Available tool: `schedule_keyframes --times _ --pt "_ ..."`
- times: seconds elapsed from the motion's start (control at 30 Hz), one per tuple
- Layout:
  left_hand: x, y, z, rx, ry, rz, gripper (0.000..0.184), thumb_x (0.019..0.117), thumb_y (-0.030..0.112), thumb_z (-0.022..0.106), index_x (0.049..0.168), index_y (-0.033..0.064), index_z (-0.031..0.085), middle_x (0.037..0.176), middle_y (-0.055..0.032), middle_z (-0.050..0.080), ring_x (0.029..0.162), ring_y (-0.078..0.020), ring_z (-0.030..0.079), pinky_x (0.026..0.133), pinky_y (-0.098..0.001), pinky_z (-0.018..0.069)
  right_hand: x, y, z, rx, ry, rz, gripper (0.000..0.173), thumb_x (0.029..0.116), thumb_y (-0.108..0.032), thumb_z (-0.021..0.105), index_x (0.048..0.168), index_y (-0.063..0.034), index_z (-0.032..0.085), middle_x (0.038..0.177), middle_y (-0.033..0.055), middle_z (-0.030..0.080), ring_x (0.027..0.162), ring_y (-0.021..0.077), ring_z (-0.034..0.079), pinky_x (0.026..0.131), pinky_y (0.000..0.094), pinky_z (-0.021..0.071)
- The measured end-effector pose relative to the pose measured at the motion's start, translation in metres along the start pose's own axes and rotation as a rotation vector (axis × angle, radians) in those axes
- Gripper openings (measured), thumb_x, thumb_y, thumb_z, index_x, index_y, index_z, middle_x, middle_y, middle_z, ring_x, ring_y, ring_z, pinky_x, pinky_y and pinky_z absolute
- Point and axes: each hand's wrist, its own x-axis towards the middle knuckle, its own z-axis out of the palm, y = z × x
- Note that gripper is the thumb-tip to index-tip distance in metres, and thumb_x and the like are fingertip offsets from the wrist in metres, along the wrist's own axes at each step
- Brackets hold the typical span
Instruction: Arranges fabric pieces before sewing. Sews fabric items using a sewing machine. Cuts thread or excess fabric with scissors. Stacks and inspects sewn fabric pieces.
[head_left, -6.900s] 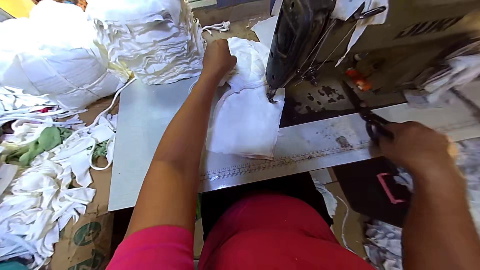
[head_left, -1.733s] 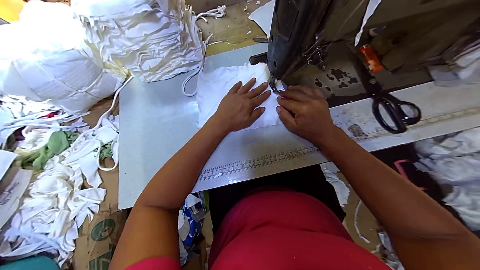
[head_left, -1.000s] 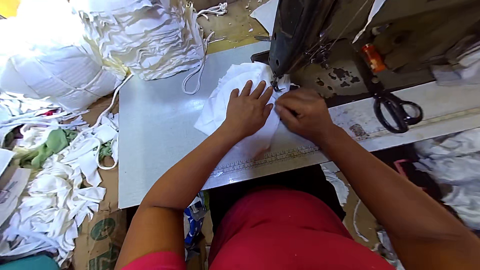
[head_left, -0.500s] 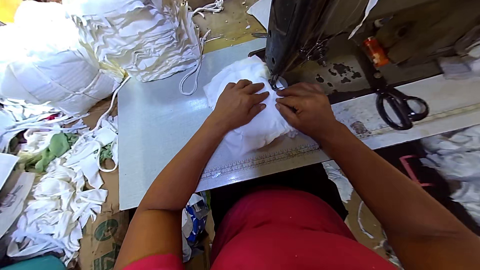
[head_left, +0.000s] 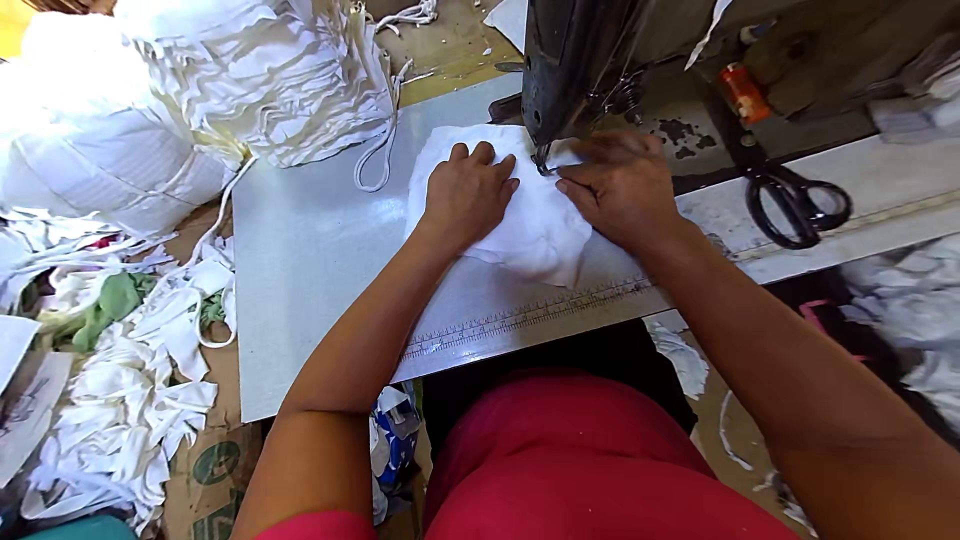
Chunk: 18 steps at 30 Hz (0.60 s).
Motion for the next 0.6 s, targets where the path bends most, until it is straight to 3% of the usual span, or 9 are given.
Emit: schedule_keyframes --times 0.07,0.13,0.23,0.3,0.4,0.6 --pt "-0.001 -0.010 -0.002 -0.041 0.024 0.059 0.041 0.1079 0.036 0.046 0.138 0.0159 0.067 0.132 -0.0178 0.064 0.117 -0.0422 0.059 0.085 -0.0570 0.0509 -0.005 -0.002 0.000 0.008 0.104 -0.053 0.032 0.1048 -0.028 0.053 0.111 -0.0082 0.077 0.127 0.0179 0.071 0.125 0.0409 0.061 0.102 0.0605 0.0438" --pt "-0.006 -0.023 0.008 -0.109 0.187 0.280 0.037 0.1032 0.030 0.051 0.127 0.0140 0.074 0.129 -0.0163 0.067 0.119 -0.0396 0.060 0.092 -0.0566 0.0478 -0.012 -0.007 0.002 0.083 0.181 -0.162 0.030 0.1034 -0.025 0.055 0.102 -0.0049 0.077 0.113 0.0168 0.075 0.112 0.0377 0.067 0.096 0.0571 0.0484" --pt "-0.009 -0.029 0.025 -0.258 0.208 0.541 0.038 0.1034 0.026 0.047 0.125 0.0118 0.075 0.136 -0.0098 0.068 0.131 -0.0355 0.059 0.105 -0.0565 0.0445 -0.020 -0.013 0.006 0.088 0.074 -0.119 0.038 0.1046 -0.031 0.052 0.109 -0.0047 0.078 0.121 0.0135 0.075 0.120 0.0354 0.067 0.099 0.0570 0.0487" --pt "-0.010 -0.028 0.028 -0.272 0.186 0.530 0.038 0.1039 0.023 0.047 0.126 0.0088 0.074 0.136 -0.0082 0.068 0.131 -0.0338 0.060 0.103 -0.0546 0.0461 -0.018 -0.011 0.003 0.033 0.022 -0.068 0.042 0.1051 -0.035 0.049 0.112 -0.0059 0.078 0.127 0.0114 0.073 0.126 0.0370 0.063 0.103 0.0591 0.0452" --pt "-0.008 -0.025 0.025 -0.244 0.192 0.452 0.037 0.1043 0.022 0.047 0.127 0.0085 0.073 0.136 -0.0076 0.068 0.128 -0.0323 0.061 0.098 -0.0526 0.0475 -0.009 -0.009 0.000 -0.033 -0.026 -0.024 0.041 0.1051 -0.029 0.045 0.117 -0.0061 0.077 0.134 0.0097 0.070 0.132 0.0375 0.059 0.103 0.0610 0.0422" --pt "-0.003 -0.014 0.023 -0.242 0.184 0.311 0.036 0.1032 0.022 0.049 0.127 0.0098 0.074 0.136 -0.0088 0.068 0.125 -0.0349 0.061 0.093 -0.0542 0.0465 0.014 0.005 0.000 -0.050 -0.098 -0.048 0.041 0.1062 -0.023 0.041 0.124 -0.0061 0.074 0.137 0.0106 0.068 0.132 0.0389 0.058 0.104 0.0621 0.0409"
